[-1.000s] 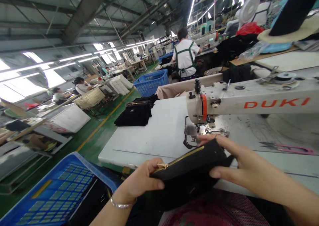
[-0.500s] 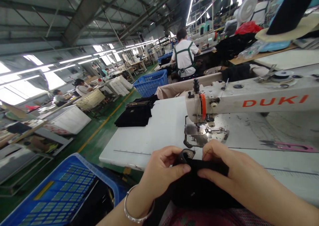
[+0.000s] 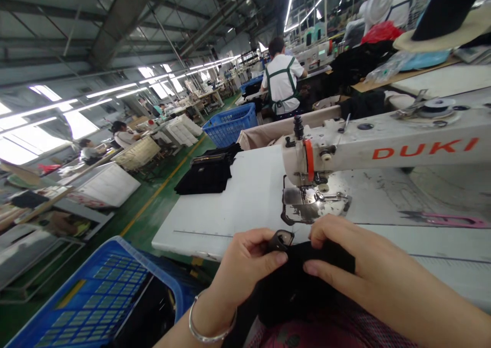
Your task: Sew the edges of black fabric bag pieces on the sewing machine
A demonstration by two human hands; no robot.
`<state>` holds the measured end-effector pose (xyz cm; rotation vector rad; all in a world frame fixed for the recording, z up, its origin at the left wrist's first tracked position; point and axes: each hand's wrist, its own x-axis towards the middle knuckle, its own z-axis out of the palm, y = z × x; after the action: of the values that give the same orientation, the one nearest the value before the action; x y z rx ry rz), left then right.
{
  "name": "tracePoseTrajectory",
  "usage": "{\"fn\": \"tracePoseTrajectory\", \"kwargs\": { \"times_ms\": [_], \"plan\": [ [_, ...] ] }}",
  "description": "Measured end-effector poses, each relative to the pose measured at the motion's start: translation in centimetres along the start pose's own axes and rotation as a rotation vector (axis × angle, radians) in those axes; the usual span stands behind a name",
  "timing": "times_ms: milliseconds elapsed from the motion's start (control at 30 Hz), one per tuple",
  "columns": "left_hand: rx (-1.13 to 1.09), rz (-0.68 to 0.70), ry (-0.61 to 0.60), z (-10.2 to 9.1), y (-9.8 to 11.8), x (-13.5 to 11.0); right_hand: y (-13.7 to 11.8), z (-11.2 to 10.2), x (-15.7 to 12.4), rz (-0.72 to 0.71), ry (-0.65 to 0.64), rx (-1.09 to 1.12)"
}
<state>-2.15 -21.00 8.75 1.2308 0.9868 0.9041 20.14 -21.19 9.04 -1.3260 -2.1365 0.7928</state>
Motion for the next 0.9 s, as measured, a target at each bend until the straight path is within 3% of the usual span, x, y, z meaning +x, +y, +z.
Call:
{"fn": "tracePoseTrajectory", "kwargs": {
  "times_ms": [233, 400, 600, 900],
  "plan": [
    [-0.012, -0.061, -0.072, -0.05, 0.02, 0.36, -0.31, -0.09, 0.25, 0.043, -0.051, 0.144],
    [-0.057, -0.080, 0.016, -0.19, -0.37, 0.28, 0.06, -0.23, 0.05, 0.074, -0.039, 0.150],
    [0.073, -0.003, 0.104, -0.13, -0.46, 0.08, -0.24, -0.28, -0.03, 0.095, 0.003, 0.129],
    [0.152, 0.045, 0.111, -0.06, -0.14, -0.11, -0.59, -0.08, 0.11, 0.072, 0.062, 0.107]
  ]
}}
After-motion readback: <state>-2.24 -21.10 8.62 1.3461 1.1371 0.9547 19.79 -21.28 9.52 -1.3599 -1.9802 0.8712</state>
